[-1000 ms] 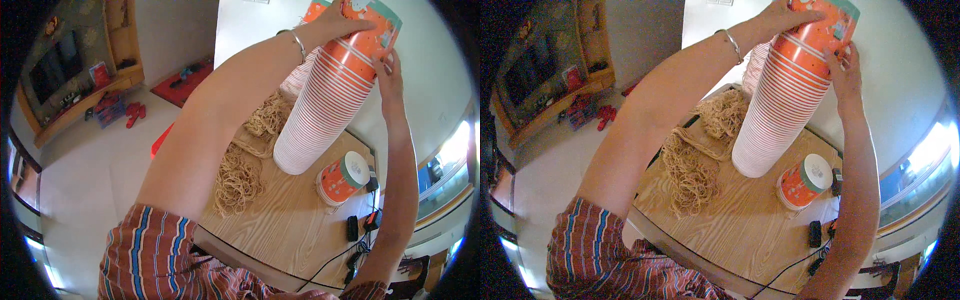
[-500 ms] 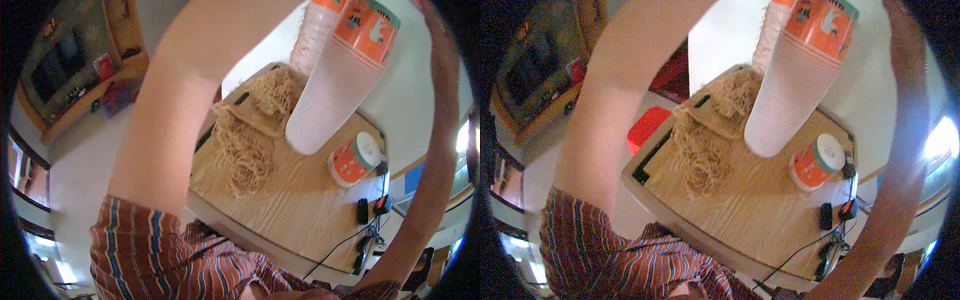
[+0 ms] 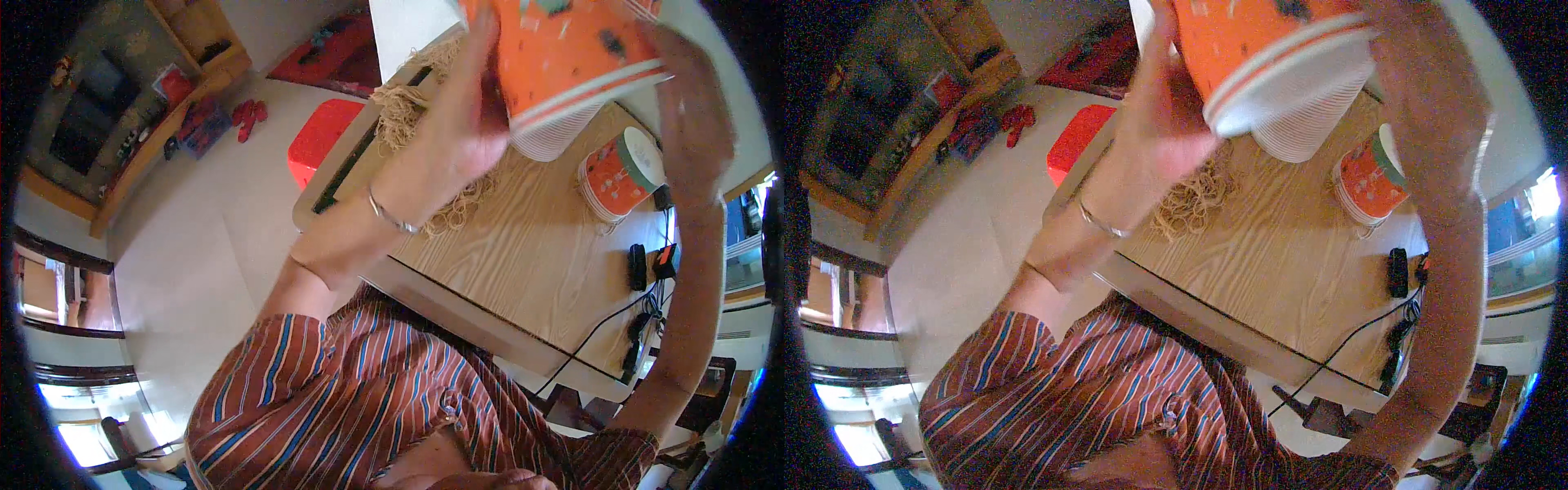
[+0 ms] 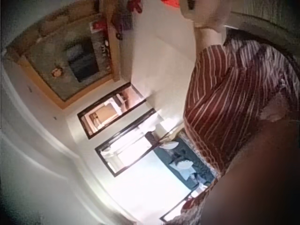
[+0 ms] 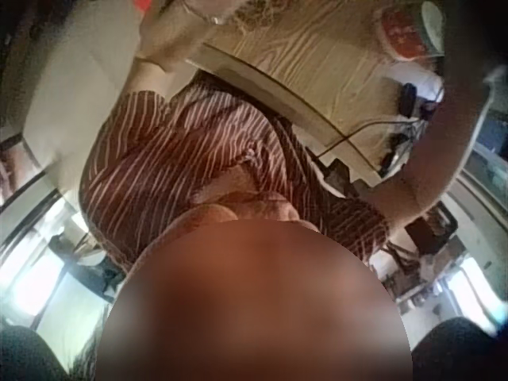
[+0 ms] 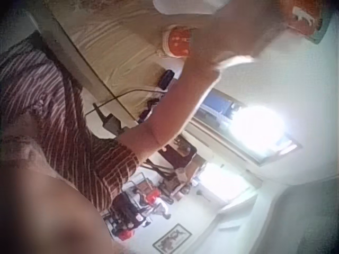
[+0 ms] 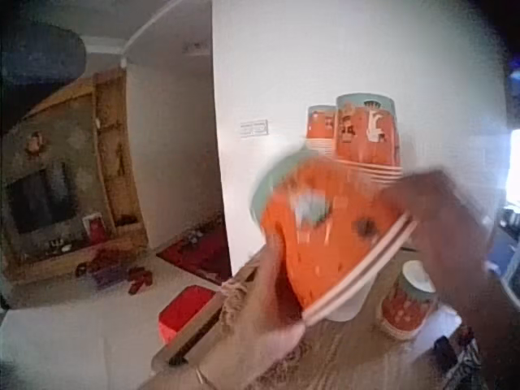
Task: Tying strings onto paper containers as part of a manufacturing or packaging process.
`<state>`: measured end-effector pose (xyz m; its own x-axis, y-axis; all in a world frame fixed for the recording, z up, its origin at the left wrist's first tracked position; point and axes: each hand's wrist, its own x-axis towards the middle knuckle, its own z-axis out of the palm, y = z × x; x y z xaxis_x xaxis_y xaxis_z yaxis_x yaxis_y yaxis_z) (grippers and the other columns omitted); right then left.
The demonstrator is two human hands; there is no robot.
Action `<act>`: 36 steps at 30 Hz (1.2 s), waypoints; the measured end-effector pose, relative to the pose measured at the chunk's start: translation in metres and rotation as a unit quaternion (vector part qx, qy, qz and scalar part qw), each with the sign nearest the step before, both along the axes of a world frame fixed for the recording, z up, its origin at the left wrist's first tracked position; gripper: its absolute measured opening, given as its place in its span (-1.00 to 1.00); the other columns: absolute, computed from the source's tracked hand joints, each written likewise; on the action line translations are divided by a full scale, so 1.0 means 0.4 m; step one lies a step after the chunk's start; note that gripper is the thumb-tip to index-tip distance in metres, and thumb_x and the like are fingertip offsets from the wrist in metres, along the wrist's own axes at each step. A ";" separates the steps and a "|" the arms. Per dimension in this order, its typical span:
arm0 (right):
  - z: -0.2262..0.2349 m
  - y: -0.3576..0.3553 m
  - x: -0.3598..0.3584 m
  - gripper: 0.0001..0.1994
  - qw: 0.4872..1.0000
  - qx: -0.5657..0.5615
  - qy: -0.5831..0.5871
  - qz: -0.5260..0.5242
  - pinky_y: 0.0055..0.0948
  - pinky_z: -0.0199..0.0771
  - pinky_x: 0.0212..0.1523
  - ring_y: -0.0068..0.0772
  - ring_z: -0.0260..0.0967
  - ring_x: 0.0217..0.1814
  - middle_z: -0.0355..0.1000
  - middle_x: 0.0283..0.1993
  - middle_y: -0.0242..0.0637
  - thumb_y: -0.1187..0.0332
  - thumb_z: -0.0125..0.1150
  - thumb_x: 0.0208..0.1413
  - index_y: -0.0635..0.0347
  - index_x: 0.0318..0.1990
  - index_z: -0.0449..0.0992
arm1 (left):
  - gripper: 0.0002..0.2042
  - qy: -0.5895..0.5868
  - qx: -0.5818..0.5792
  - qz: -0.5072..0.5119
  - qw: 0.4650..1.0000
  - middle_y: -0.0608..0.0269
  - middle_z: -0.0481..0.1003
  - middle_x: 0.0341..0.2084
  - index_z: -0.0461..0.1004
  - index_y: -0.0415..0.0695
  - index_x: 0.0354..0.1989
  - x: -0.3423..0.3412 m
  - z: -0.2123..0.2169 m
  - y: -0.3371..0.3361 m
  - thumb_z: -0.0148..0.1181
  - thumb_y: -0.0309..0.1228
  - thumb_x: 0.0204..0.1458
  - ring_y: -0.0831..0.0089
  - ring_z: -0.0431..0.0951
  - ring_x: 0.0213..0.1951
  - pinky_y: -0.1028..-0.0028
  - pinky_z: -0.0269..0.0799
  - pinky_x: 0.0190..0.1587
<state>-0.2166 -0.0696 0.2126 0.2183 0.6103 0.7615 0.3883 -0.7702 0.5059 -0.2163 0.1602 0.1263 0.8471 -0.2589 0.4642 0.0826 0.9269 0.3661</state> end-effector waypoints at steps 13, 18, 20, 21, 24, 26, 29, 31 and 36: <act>-0.248 0.076 -0.106 -0.64 0.868 0.127 0.451 0.164 -0.39 0.39 0.01 -0.11 0.42 -0.02 0.44 -0.09 -0.09 0.69 0.04 -0.06 0.29 -0.05 0.49 | -0.25 0.166 0.164 -0.086 0.969 0.26 0.20 0.27 0.10 0.01 0.31 -0.108 -0.381 0.130 -0.09 0.27 0.05 0.27 0.19 0.28 0.11 0.08 0.29; -0.299 0.073 -0.138 -0.59 0.907 0.048 0.369 0.199 -0.32 0.54 -0.25 -0.19 0.48 -0.23 0.48 -0.18 -0.14 0.54 0.21 -0.11 0.22 -0.01 0.48 | -0.29 0.219 0.181 -0.100 0.954 0.32 0.28 0.21 0.17 0.05 0.27 -0.172 -0.484 0.167 -0.03 0.24 0.04 0.34 0.27 0.23 0.17 0.24 0.21; -0.338 0.075 -0.145 -0.55 0.927 0.040 0.311 0.207 -0.35 0.54 -0.31 -0.23 0.50 -0.24 0.49 -0.13 -0.15 0.54 0.21 -0.13 0.23 0.03 0.46 | -0.34 0.030 0.247 0.072 0.966 0.34 0.32 0.19 0.23 0.06 0.24 -0.250 -0.447 0.132 -0.01 0.20 0.06 0.36 0.32 0.20 0.23 0.32 0.14; -0.343 0.080 -0.149 -0.55 0.929 0.038 0.305 0.207 -0.35 0.54 -0.31 -0.23 0.50 -0.24 0.49 -0.12 -0.14 0.53 0.21 -0.13 0.23 0.03 0.45 | -0.34 0.030 0.246 0.072 0.966 0.34 0.32 0.19 0.23 0.06 0.24 -0.247 -0.452 0.138 -0.01 0.20 0.06 0.36 0.32 0.20 0.23 0.32 0.14; -0.371 0.077 -0.149 -0.57 0.930 0.043 0.300 0.207 -0.35 0.54 -0.31 -0.24 0.51 -0.21 0.48 -0.06 -0.11 0.50 0.21 -0.14 0.28 0.00 0.47 | -0.39 0.278 0.158 -0.094 0.943 0.32 0.34 0.16 0.27 0.04 0.21 -0.230 -0.488 0.175 -0.01 0.16 0.08 0.35 0.34 0.17 0.18 0.34 0.11; -0.373 0.074 -0.154 -0.59 0.935 0.029 0.282 0.212 -0.34 0.55 -0.25 -0.21 0.51 -0.16 0.46 -0.02 -0.07 0.46 0.20 -0.17 0.32 -0.05 0.49 | -0.41 0.243 0.218 -0.022 0.945 0.29 0.36 0.13 0.26 0.01 0.20 -0.221 -0.495 0.195 0.01 0.11 0.09 0.33 0.36 0.15 0.12 0.37 0.08; -0.373 0.075 -0.162 -0.59 0.933 0.027 0.260 0.246 -0.29 0.54 -0.11 -0.10 0.48 -0.06 0.43 0.03 -0.03 0.39 0.10 -0.19 0.36 -0.10 0.52 | -0.42 0.268 0.251 0.001 0.930 0.24 0.37 0.12 0.27 -0.03 0.19 -0.221 -0.460 0.229 0.01 0.08 0.10 0.32 0.38 0.13 0.11 0.37 0.07; -0.380 0.081 -0.169 -0.60 0.939 0.029 0.246 0.240 -0.28 0.54 -0.10 -0.08 0.48 -0.05 0.42 0.04 -0.02 0.39 0.09 -0.19 0.37 -0.12 0.53 | -0.39 0.251 0.249 0.027 0.935 0.19 0.37 0.11 0.25 -0.08 0.20 -0.219 -0.417 0.212 0.03 0.07 0.09 0.31 0.38 0.12 0.15 0.36 0.10; -0.384 0.093 -0.180 -0.61 0.938 0.065 0.223 0.257 -0.28 0.56 -0.13 -0.09 0.48 -0.06 0.43 0.01 -0.01 0.41 0.11 -0.22 0.41 -0.17 0.54 | -0.35 0.270 0.228 0.009 0.935 0.16 0.35 0.14 0.21 -0.14 0.23 -0.204 -0.399 0.206 0.06 0.06 0.07 0.29 0.35 0.16 0.21 0.29 0.17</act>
